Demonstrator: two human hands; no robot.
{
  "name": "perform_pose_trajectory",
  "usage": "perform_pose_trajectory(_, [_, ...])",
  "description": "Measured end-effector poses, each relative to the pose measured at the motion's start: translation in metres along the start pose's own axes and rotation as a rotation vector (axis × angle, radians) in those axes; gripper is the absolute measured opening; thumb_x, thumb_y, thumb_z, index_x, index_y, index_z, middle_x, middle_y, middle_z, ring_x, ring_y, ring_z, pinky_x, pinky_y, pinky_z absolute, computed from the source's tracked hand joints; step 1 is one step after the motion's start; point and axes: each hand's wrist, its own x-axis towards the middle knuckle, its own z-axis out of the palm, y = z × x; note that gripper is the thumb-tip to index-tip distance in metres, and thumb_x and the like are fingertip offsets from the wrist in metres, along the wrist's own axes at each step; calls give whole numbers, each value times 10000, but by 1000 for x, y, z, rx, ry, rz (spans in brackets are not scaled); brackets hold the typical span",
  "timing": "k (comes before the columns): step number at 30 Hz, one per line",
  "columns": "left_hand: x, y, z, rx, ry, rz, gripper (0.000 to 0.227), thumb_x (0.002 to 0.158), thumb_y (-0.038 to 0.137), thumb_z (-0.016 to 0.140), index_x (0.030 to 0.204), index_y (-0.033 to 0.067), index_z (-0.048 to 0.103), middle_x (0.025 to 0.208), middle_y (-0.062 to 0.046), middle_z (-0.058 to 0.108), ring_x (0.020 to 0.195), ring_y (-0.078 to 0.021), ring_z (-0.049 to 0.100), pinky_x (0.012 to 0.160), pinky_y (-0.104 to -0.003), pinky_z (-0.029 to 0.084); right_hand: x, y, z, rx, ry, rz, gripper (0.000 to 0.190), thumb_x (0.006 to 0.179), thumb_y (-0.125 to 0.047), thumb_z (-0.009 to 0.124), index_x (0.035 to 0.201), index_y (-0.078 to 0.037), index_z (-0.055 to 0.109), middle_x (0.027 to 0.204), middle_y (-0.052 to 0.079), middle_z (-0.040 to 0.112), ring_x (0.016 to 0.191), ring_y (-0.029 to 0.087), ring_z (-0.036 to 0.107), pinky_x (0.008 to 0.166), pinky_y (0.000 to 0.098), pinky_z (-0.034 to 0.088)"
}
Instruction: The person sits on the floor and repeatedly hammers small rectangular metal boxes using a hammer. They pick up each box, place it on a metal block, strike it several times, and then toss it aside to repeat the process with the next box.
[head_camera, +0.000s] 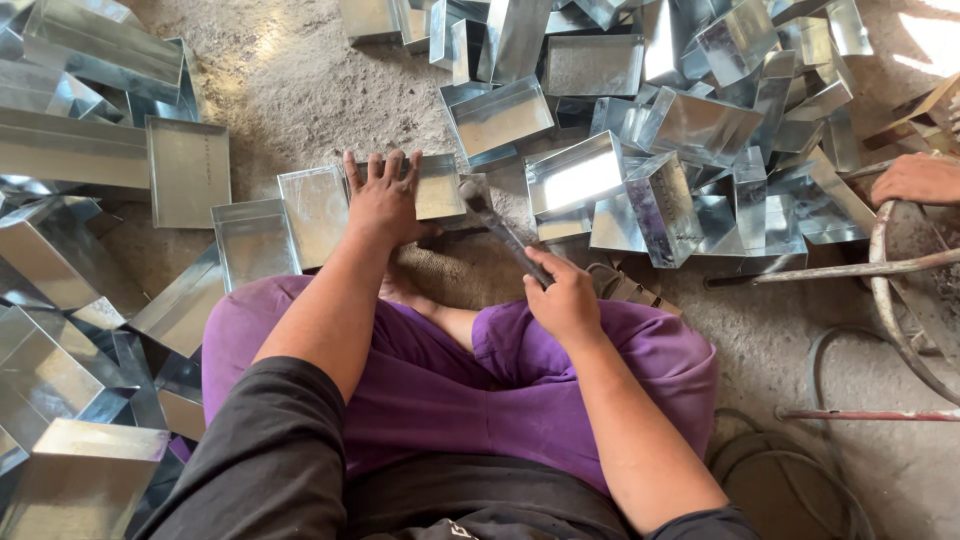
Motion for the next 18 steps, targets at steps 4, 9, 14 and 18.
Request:
perform_pose_trajectory(4, [-2,3,-4,-35,-85,-32,1330,654,845,670,1658,170,120,1677,-116,210,1561,-377,109,1167,-677,-134,1,17,4,84,-21,274,413,860,-76,766,1268,-66,703,861,123,772,721,157,729,674,303,562])
perform_pose_trajectory(9, [-1,24,-2,-303,59,-220,1008,933,803,377,1648,153,91,1719,-147,52,1577,-389,-61,1177,-678,-185,2,41,17,325,3,339,428,899,-24,737,1313,25,641,868,89,738,697,103,654,600,259,502])
perform_pose_trajectory(14, [0,34,-10,-103,-116,-225,882,917,375,489,1653,152,55,1702,-183,-78,1554,-405,-148,1110,-693,-205,0,50,30,627,-58,728,529,881,5,692,1391,19,549,740,73,644,444,93,495,353,272,369])
perform_pose_trajectory(18, [8,5,-11,19,-301,-128,1074,812,173,600,1660,366,-30,1699,-39,-187,1552,-341,-201,1148,-688,-179,3,49,31,643,-65,784,561,881,14,682,1421,19,531,722,70,626,447,94,500,351,265,371])
